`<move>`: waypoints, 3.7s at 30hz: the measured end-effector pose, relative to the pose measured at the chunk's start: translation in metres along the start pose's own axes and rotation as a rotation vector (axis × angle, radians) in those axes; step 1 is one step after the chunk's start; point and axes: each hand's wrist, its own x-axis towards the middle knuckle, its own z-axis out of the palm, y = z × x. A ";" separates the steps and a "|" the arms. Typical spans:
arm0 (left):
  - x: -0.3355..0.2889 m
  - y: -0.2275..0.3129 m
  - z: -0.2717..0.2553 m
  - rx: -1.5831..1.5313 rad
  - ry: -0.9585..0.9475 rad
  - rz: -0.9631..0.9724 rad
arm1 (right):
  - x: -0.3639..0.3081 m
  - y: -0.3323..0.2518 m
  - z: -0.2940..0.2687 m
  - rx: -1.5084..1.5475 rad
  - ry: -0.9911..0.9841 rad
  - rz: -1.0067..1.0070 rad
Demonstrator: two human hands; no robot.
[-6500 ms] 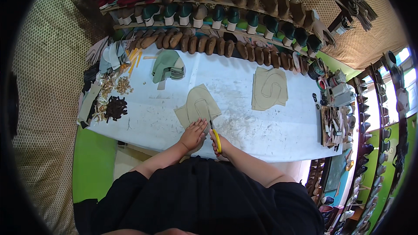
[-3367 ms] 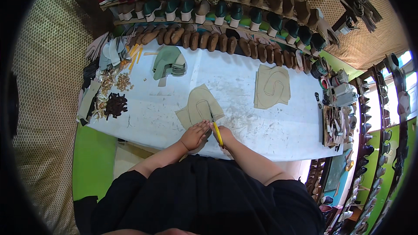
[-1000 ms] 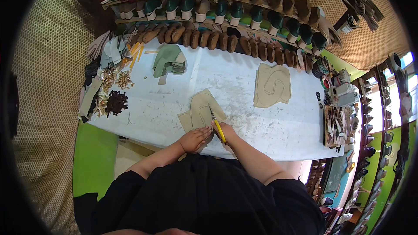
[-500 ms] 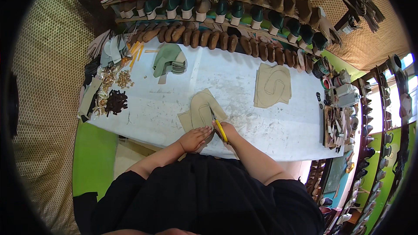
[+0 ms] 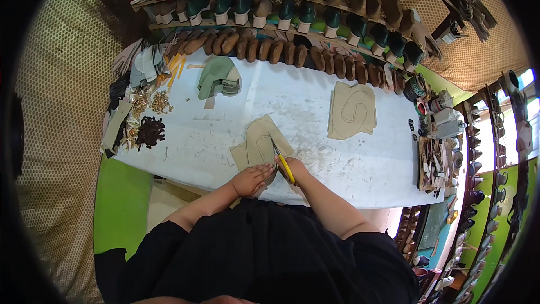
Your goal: Cut shoe pattern pieces from a sheet of material using scissors while following a marked template.
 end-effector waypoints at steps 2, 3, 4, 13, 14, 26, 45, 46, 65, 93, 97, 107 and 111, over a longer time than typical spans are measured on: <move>-0.001 0.000 0.001 -0.016 0.012 -0.002 | -0.001 -0.003 -0.003 -0.048 -0.003 -0.015; 0.000 0.002 0.002 -0.026 0.021 -0.030 | -0.001 -0.004 -0.006 -0.048 -0.003 -0.016; 0.000 0.003 0.003 -0.035 0.030 -0.057 | -0.002 -0.005 -0.009 -0.109 -0.003 0.001; -0.017 0.005 -0.010 0.090 0.000 -0.189 | -0.012 -0.015 -0.047 -0.045 -0.158 0.069; -0.020 0.002 -0.013 0.093 0.000 -0.191 | -0.010 -0.010 -0.046 0.001 -0.165 0.102; 0.012 -0.012 -0.196 0.374 0.212 -0.295 | -0.029 -0.045 -0.009 0.573 -0.060 0.115; -0.010 0.011 -0.056 -0.017 0.174 -0.564 | -0.034 0.009 0.010 0.594 -0.373 0.250; 0.003 0.012 -0.048 -0.020 0.175 -0.563 | -0.034 0.011 0.012 0.591 -0.353 0.233; 0.007 0.013 -0.004 0.165 0.106 -0.589 | -0.028 0.007 0.006 0.490 -0.362 0.134; 0.004 0.012 -0.008 0.121 0.098 -0.557 | -0.013 0.008 -0.003 -0.183 -0.154 -0.089; 0.003 0.009 -0.003 0.114 0.106 -0.563 | -0.014 -0.002 -0.011 -0.203 -0.178 -0.040; 0.002 0.010 -0.003 0.146 0.134 -0.541 | -0.014 -0.012 -0.034 -0.160 -0.231 0.080; 0.002 0.010 -0.003 0.164 0.158 -0.514 | -0.011 -0.017 -0.048 -0.266 -0.238 -0.006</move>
